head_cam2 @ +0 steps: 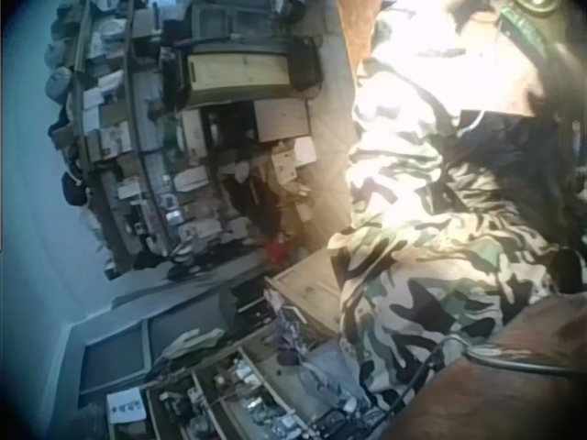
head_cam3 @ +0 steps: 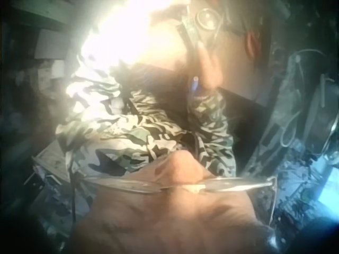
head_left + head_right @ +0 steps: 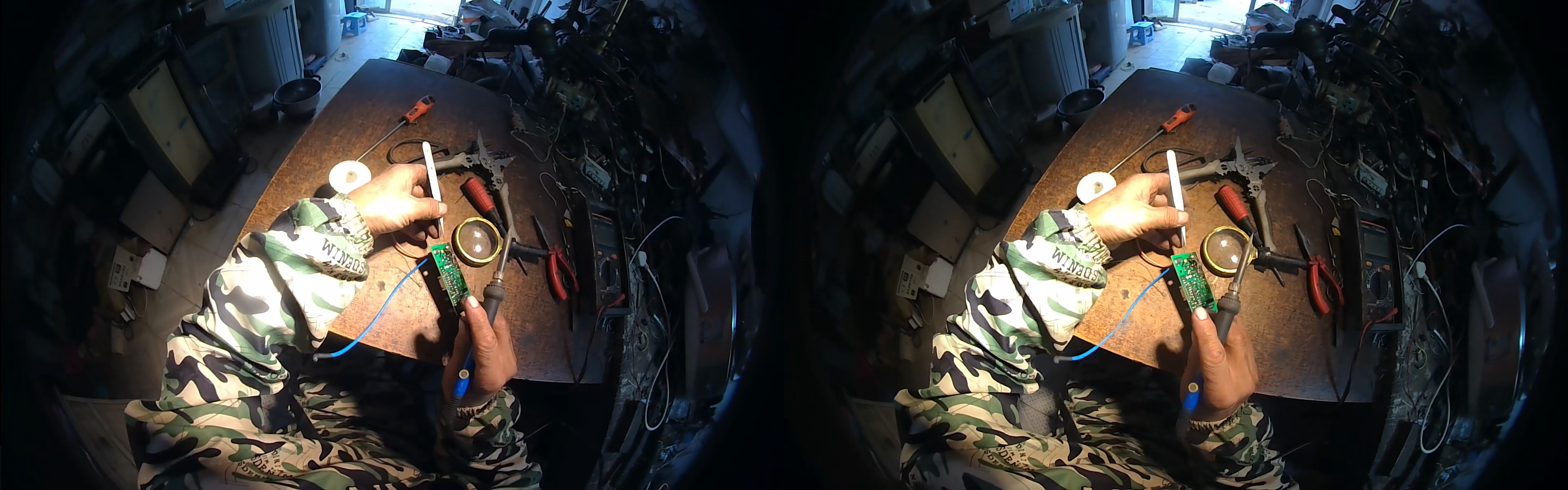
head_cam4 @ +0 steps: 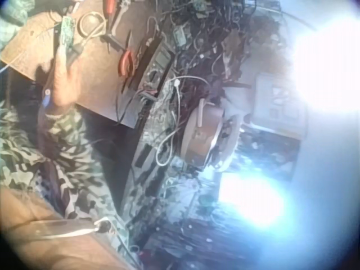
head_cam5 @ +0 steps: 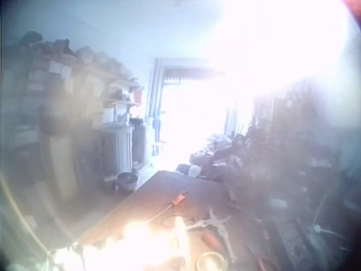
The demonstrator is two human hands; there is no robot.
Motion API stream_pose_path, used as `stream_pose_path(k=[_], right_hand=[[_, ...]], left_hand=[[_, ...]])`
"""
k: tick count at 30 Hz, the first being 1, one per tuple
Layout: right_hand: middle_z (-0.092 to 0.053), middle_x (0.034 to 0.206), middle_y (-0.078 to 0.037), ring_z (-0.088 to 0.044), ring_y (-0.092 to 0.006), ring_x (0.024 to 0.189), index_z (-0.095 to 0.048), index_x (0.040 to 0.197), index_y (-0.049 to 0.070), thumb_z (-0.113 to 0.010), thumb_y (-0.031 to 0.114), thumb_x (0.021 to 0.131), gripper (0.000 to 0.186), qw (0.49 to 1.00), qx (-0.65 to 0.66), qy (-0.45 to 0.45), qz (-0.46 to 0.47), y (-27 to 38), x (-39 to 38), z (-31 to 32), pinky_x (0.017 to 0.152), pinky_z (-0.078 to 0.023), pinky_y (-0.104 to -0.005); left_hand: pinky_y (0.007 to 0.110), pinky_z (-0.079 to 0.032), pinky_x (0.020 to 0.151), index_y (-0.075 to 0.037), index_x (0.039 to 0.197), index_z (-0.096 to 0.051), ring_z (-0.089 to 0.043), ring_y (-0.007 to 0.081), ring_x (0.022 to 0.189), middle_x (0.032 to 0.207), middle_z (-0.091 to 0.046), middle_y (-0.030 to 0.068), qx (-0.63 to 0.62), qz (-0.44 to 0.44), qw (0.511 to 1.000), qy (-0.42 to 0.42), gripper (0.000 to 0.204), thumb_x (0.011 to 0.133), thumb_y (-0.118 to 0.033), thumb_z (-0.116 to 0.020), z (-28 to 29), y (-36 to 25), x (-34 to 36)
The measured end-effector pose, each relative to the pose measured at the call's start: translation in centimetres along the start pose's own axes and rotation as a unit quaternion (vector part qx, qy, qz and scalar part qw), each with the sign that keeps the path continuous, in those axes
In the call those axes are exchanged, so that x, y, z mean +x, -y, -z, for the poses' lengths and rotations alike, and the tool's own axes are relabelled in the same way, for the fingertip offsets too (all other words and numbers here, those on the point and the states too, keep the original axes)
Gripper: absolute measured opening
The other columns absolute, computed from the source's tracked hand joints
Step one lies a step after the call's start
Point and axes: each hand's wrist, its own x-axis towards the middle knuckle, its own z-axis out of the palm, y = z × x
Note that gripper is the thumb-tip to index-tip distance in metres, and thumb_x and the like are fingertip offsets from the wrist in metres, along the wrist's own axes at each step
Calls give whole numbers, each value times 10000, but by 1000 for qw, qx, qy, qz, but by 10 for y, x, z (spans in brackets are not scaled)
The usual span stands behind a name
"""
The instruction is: The person solders a green circuit board using a soldering iron and solder wire. They hold the board with one hand and apply solder to specific points while using a magnifying glass for close inspection. The person also uses tweezers to adjust components on the board.
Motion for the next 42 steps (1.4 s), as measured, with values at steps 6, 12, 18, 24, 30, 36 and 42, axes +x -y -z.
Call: stream_pose_path(k=[6,12,18,24,30,36,42], right_hand=[[-687,1006,-242,-700,-381,888,-664,1207,-12,-708,-100,769,449,999,-34,8,6,2,7,-4,776,-560,-415],[-686,997,-245,-702,-380,872,-649,1227,-27,-704,-102,761,475,999,-30,32,-26,6,4,-2,768,-559,-406],[-688,1015,-266,-714,-360,879,-570,1321,-105,-670,-48,865,470,998,9,6,-58,2,-1,-1,774,-575,-389],[-687,986,-244,-711,-303,859,-543,1361,-101,-671,74,943,471,984,127,-26,-121,-1,-8,8,744,-573,-368],[-680,934,-171,-681,-218,848,-557,1347,-95,-624,180,1002,447,978,153,-28,-138,-2,-9,12,779,-550,-340],[-638,854,-165,-643,-228,751,-585,1311,-71,-606,296,1013,473,981,162,-49,-96,-10,-13,21,683,-530,-338],[-595,801,-138,-561,-204,649,-589,1286,-79,-581,335,1014,495,980,186,-52,-45,-16,-17,28,566,-444,-329]], left_hand=[[353,-569,647,55,1161,-525,-708,255,711,839,-682,129,291,-119,938,-148,356,937,-159,-700,1,18,6],[376,-542,673,29,1015,-638,-703,296,745,796,-698,160,457,-270,809,-252,350,883,-270,-764,-5,18,0],[303,-559,727,17,1041,-720,-705,163,806,912,-745,105,364,-4,930,45,465,793,-349,-864,-17,-21,-28],[266,-538,694,15,1131,-703,-663,114,774,887,-714,59,309,44,946,86,485,778,-262,-885,-16,-18,-25],[217,-491,678,15,1185,-679,-593,58,790,918,-669,5,247,20,961,124,461,808,-176,-865,-9,-3,-21],[186,-423,657,12,1203,-669,-516,21,754,940,-656,-16,162,32,976,144,456,810,-125,-856,-10,-7,-21],[180,-402,647,25,1217,-653,-478,7,719,951,-662,-18,139,61,979,135,468,813,-109,-846,-15,-13,-25]])
